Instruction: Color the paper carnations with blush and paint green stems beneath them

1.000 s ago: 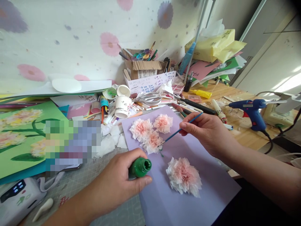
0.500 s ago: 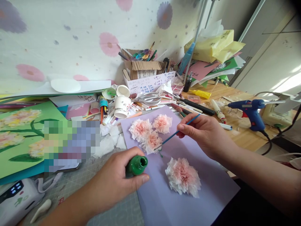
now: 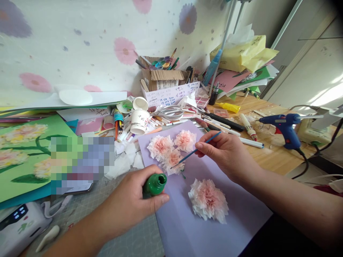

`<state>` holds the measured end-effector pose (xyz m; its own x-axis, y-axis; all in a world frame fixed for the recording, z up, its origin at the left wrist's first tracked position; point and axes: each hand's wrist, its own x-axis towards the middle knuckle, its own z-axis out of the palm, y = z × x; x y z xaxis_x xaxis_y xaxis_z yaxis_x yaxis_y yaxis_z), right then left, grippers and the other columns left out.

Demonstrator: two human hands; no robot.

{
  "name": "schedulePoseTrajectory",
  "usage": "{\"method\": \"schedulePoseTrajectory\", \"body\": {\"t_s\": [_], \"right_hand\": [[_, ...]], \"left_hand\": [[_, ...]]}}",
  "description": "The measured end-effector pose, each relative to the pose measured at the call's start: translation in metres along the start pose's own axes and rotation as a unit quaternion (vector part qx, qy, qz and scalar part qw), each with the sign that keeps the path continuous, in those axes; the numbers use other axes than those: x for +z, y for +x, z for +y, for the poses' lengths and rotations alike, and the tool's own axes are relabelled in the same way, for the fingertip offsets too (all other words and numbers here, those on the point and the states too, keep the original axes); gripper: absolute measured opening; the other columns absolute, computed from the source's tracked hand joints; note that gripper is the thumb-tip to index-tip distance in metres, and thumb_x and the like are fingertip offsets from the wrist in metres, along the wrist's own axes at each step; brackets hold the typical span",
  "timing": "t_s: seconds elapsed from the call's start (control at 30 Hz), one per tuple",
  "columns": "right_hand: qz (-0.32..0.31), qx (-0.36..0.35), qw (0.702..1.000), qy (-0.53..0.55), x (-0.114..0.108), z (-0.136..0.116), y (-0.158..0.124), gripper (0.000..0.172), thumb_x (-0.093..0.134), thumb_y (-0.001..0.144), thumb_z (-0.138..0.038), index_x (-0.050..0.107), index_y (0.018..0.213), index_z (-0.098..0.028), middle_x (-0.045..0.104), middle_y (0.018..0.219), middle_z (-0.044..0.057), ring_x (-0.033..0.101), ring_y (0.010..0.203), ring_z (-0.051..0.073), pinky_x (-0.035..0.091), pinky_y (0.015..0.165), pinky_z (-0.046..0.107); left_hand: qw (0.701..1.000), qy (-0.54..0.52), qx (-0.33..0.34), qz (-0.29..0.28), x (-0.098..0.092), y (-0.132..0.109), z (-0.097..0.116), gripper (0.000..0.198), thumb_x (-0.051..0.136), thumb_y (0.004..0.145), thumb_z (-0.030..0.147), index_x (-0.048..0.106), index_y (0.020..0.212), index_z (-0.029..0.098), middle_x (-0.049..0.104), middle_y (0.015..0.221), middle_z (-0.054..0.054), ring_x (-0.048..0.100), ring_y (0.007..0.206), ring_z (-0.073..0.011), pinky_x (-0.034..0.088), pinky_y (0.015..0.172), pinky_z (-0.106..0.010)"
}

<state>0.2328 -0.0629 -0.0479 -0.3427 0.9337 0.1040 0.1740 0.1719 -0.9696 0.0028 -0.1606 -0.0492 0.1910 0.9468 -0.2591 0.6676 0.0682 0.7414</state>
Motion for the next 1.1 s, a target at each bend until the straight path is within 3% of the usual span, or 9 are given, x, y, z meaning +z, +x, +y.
{"method": "schedulePoseTrajectory", "body": {"t_s": [0.63, 0.9, 1.1], "right_hand": [[0.019, -0.005, 0.998, -0.067, -0.005, -0.007, -0.001, 0.027, 0.071, 0.076, -0.043, 0.060, 0.064, -0.022, 0.068, 0.059, 0.002, 0.060, 0.055, 0.016, 0.045, 0.053, 0.029], [0.034, -0.007, 0.999, -0.038, -0.006, -0.009, -0.001, 0.033, 0.079, 0.070, -0.049, 0.062, 0.064, -0.022, 0.067, 0.057, 0.001, 0.061, 0.054, 0.015, 0.047, 0.053, 0.027], [0.026, -0.013, 0.999, -0.036, -0.001, -0.003, 0.000, 0.026, 0.074, 0.076, -0.043, 0.062, 0.066, -0.021, 0.068, 0.060, 0.001, 0.061, 0.058, 0.016, 0.048, 0.055, 0.029]], "left_hand": [[1.000, -0.012, 0.005, -0.006, 0.000, -0.001, 0.000, 0.022, 0.064, 0.081, 0.040, 0.050, 0.078, 0.024, 0.054, 0.072, 0.006, 0.050, 0.069, -0.0184, 0.036, 0.062, -0.027], [1.000, -0.013, 0.007, -0.007, 0.000, 0.000, 0.001, 0.020, 0.064, 0.082, 0.039, 0.051, 0.079, 0.024, 0.056, 0.074, 0.005, 0.051, 0.070, -0.0187, 0.036, 0.062, -0.027], [1.000, -0.004, -0.007, 0.022, -0.002, 0.001, 0.001, 0.020, 0.063, 0.079, 0.039, 0.049, 0.076, 0.024, 0.050, 0.068, 0.006, 0.046, 0.066, -0.0177, 0.034, 0.061, -0.028]]}}
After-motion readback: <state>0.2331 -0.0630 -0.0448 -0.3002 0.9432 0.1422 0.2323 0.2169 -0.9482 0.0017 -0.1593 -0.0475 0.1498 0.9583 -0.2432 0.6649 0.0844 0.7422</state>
